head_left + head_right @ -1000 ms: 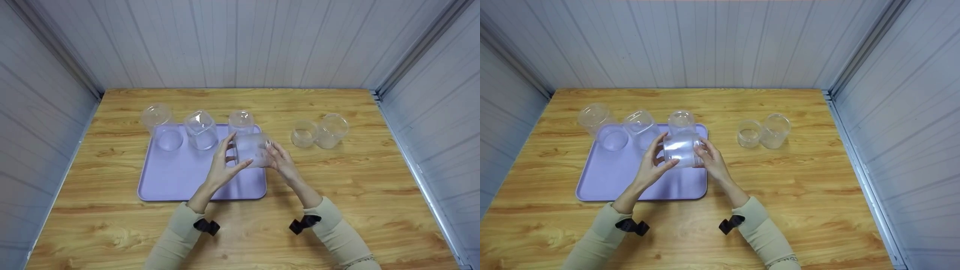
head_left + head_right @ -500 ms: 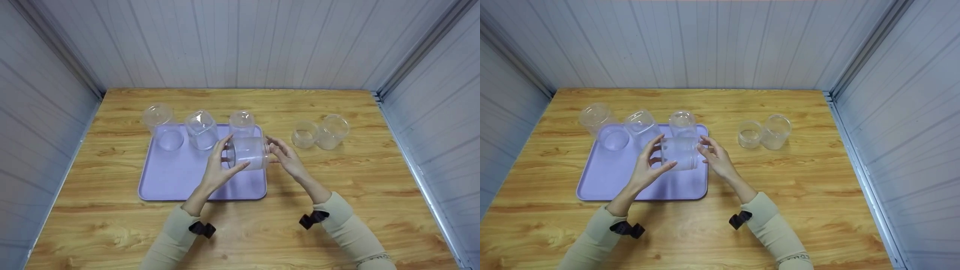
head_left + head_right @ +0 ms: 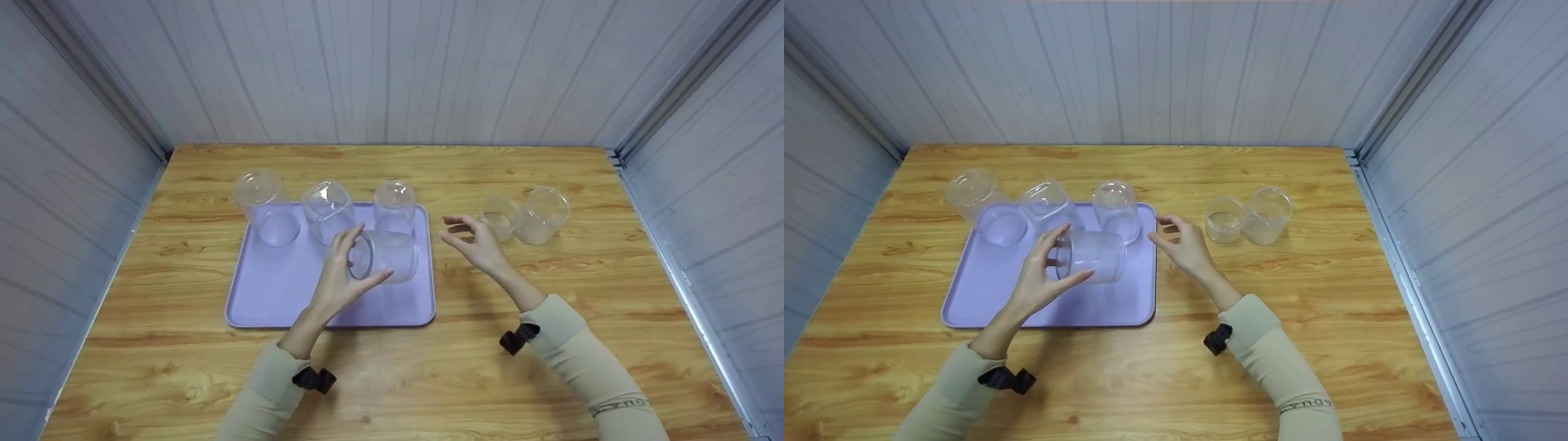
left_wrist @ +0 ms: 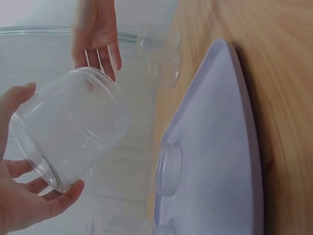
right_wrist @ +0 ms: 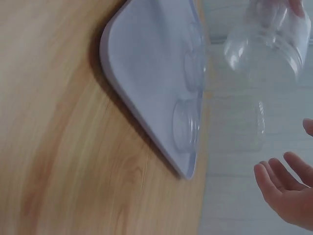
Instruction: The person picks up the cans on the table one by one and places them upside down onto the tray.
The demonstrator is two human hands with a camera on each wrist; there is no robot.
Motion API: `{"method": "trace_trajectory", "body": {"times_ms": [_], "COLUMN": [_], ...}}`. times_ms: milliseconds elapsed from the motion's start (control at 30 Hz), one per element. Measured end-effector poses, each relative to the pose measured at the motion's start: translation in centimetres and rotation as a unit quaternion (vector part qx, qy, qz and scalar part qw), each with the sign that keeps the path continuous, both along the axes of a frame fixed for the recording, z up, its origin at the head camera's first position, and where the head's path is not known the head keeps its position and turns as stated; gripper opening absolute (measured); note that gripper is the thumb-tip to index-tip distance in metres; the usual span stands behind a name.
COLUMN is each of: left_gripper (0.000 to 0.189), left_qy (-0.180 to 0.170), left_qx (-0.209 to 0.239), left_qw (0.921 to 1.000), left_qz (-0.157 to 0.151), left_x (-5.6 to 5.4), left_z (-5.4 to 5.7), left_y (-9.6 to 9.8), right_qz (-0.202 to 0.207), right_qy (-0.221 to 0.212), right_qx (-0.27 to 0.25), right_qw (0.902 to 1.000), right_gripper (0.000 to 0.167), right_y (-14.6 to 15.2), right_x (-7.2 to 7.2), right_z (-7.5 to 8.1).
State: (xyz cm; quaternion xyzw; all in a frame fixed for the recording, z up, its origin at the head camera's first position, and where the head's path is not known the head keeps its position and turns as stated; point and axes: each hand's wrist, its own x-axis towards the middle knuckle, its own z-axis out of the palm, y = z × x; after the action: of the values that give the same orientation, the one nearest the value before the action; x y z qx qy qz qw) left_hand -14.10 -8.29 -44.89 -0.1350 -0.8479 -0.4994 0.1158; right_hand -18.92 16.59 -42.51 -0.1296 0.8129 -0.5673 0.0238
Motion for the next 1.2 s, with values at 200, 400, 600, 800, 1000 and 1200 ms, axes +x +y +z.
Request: {"method": "trace_trajectory", "body": {"times_ms": [200,400,600,800,1000,1200], "left_gripper": [0.086,0.086,0.087,0.088,0.088,0.088], "left_qy": [0.012,0.000,-0.013,-0.034,-0.052,-0.057], "left_qx": [-0.035,-0.063,-0.083,-0.097,-0.106,-0.117], "left_qw": [0.9992,0.9977,0.9957,0.9932,0.9908,0.9884], "left_qz": [0.015,0.026,0.039,0.054,0.067,0.078], "left_x": [0.2,0.3,0.5,0.6,0.4,0.4], "left_z": [-0.5,-1.1,-1.3,-1.8,-2.6,-2.8], "left_y": [-1.1,-2.1,-3.1,-4.2,-5.5,-6.6], "right_qz": [-0.020,-0.020,-0.015,0.006,0.023,0.042], "right_qy": [0.055,0.074,0.073,0.064,0.014,0.009], "right_qx": [0.114,0.200,0.282,0.327,0.363,0.405], "right_qw": [0.9918,0.9767,0.9565,0.9429,0.9315,0.9135], "right_gripper": [0.042,0.049,0.059,0.071,0.080,0.088], "right_y": [1.4,2.2,2.9,3.4,4.3,5.7], "right_x": [-2.4,-3.5,-4.4,-5.2,-5.7,-6.6], "right_z": [-2.3,-3.1,-3.5,-3.5,-3.0,-2.9]}}
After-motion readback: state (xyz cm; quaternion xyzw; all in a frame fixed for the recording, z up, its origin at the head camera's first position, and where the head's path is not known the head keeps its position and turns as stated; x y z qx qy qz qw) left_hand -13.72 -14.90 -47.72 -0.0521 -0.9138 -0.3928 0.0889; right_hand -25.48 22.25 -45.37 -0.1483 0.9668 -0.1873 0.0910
